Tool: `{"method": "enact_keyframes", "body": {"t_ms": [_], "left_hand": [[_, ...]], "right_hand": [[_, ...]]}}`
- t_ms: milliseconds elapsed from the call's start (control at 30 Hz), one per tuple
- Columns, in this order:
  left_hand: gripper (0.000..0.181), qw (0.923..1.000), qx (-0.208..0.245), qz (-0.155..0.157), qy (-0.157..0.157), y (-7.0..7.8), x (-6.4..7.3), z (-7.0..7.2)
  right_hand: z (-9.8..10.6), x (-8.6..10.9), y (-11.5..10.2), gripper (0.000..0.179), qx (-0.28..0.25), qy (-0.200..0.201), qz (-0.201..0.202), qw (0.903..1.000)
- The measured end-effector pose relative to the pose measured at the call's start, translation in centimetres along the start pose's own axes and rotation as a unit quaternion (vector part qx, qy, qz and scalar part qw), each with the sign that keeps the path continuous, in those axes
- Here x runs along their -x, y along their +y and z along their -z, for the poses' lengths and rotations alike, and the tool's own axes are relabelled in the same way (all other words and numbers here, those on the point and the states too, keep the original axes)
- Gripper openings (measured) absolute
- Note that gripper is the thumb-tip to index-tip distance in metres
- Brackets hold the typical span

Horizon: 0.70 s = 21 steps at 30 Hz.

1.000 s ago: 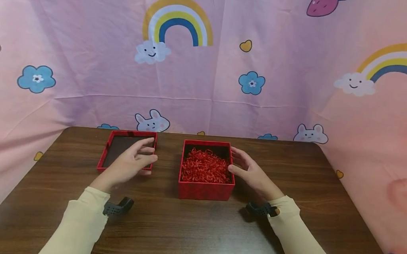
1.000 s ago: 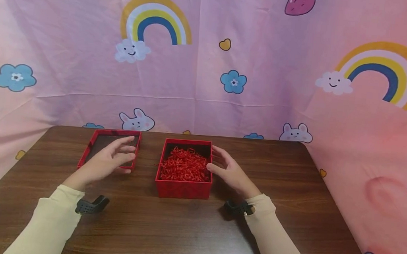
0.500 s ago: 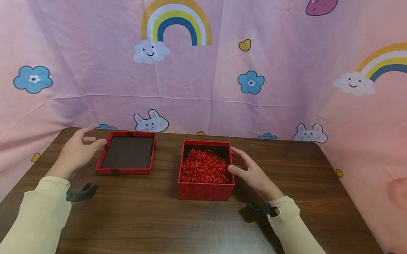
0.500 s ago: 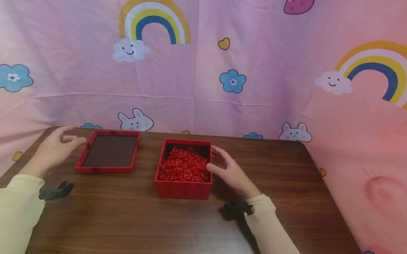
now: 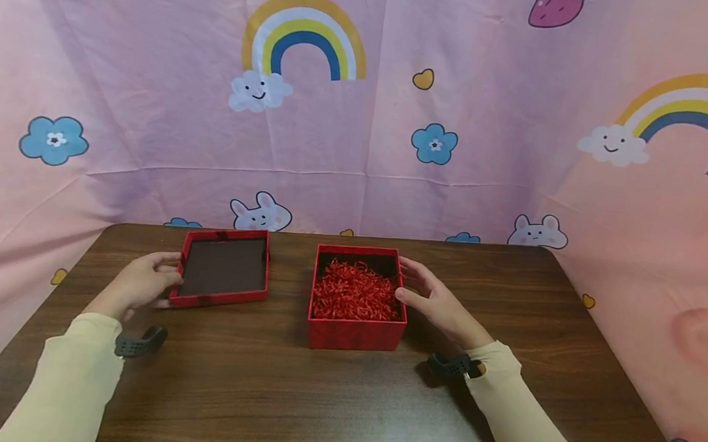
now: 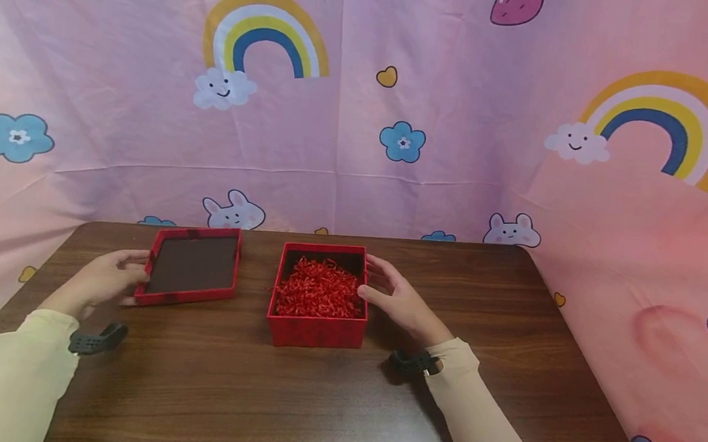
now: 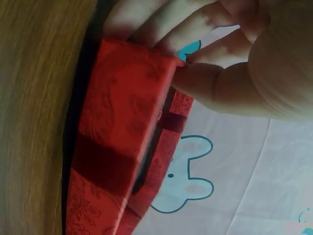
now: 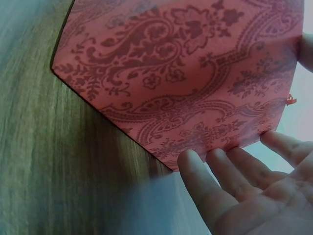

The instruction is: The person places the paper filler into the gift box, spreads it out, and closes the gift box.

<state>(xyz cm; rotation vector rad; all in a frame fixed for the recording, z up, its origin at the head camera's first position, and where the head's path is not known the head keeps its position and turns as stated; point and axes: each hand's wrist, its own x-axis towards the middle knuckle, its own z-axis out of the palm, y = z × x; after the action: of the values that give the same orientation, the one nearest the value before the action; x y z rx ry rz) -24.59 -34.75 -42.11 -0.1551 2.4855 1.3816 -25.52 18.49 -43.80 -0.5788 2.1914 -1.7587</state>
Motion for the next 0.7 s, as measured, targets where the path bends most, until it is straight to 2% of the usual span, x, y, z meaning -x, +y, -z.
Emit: {"method": "enact_keyframes", "body": {"t_ms": [433, 567, 700], "left_hand": [[0.064, 0.9988, 0.032, -0.022, 0.029, 0.1, 0.4, -0.2], [0.063, 0.9980, 0.032, -0.042, 0.035, 0.8, 0.5, -0.1], [0.064, 0.9975, 0.038, -0.053, 0.028, 2.4, 0.7, -0.2]], "right_hand": [[0.0, 0.0, -0.2, 0.072, 0.004, -0.004, 0.008, 1.0000], [0.0, 0.0, -0.1, 0.071, 0.002, -0.006, 0.007, 1.0000], [0.0, 0.0, -0.2, 0.071, 0.000, -0.004, 0.003, 1.0000]]}}
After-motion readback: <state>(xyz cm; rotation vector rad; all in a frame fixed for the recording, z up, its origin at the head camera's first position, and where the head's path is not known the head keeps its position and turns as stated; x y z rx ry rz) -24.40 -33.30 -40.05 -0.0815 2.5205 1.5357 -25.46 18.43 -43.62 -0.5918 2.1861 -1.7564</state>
